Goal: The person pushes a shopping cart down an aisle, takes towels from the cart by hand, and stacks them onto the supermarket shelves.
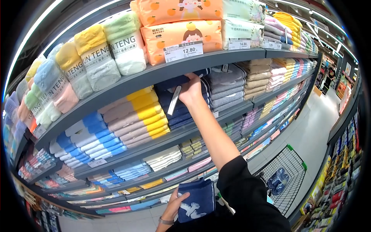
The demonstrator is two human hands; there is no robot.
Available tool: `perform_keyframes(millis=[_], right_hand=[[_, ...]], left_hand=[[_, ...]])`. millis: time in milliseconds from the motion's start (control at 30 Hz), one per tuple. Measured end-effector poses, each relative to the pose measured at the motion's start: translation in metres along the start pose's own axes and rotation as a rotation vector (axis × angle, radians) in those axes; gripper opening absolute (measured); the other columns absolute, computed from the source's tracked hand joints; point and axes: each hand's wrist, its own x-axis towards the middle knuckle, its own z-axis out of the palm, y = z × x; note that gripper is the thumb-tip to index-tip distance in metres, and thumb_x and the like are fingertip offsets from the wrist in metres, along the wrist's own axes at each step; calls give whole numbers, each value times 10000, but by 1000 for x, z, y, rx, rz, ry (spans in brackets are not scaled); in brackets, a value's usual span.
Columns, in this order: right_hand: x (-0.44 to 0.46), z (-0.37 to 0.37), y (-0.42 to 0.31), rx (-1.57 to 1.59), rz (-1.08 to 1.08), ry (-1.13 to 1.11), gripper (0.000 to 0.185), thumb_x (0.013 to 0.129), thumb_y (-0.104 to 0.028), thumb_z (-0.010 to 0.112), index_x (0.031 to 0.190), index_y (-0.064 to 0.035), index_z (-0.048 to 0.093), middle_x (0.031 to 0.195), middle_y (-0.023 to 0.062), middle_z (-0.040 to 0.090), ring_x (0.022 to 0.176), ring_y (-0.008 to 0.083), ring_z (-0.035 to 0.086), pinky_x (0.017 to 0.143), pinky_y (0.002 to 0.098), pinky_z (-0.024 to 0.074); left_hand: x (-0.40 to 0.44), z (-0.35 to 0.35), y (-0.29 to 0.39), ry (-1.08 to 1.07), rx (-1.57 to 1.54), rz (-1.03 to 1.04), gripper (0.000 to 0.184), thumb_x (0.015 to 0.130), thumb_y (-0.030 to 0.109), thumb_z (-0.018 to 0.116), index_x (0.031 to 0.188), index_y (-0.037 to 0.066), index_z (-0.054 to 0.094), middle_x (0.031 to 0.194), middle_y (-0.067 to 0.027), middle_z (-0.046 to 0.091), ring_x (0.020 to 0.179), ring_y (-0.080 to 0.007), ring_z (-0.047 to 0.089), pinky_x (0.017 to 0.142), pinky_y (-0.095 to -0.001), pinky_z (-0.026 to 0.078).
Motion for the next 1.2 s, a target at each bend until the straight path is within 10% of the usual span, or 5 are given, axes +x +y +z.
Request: perform_keyframes(millis=[667, 1000, 1200], right_hand=[[10, 15, 5, -147, -58, -15, 482, 923, -501, 401, 1148, -106, 560, 1142, 108, 600, 1060, 284, 574, 868, 474, 503], [-25, 14, -9, -199, -37, 37, 493, 923, -375, 473, 1271, -29, 428, 1294, 191, 437, 1174, 348, 433, 1020, 523, 356], [-24, 9, -58, -153, 28, 19, 980, 910, -670, 289, 1395, 173, 168, 1503, 333, 143, 1439, 392, 114, 1182, 494, 66]], left_hand=[[0, -8, -4, 12, -51, 34, 561, 872, 60, 653, 1359, -62, 402, 1203, -154, 581, 1017, -194, 610, 871, -280, 507], [-3, -12, -8, 53, -72, 30, 554, 870, 58, 656, 1348, -64, 404, 1193, -164, 581, 1005, -201, 616, 862, -288, 514], [-3, -17, -10, 53, -72, 54, 564, 864, 54, 659, 1353, -64, 402, 1197, -156, 582, 1035, -201, 601, 884, -288, 501]])
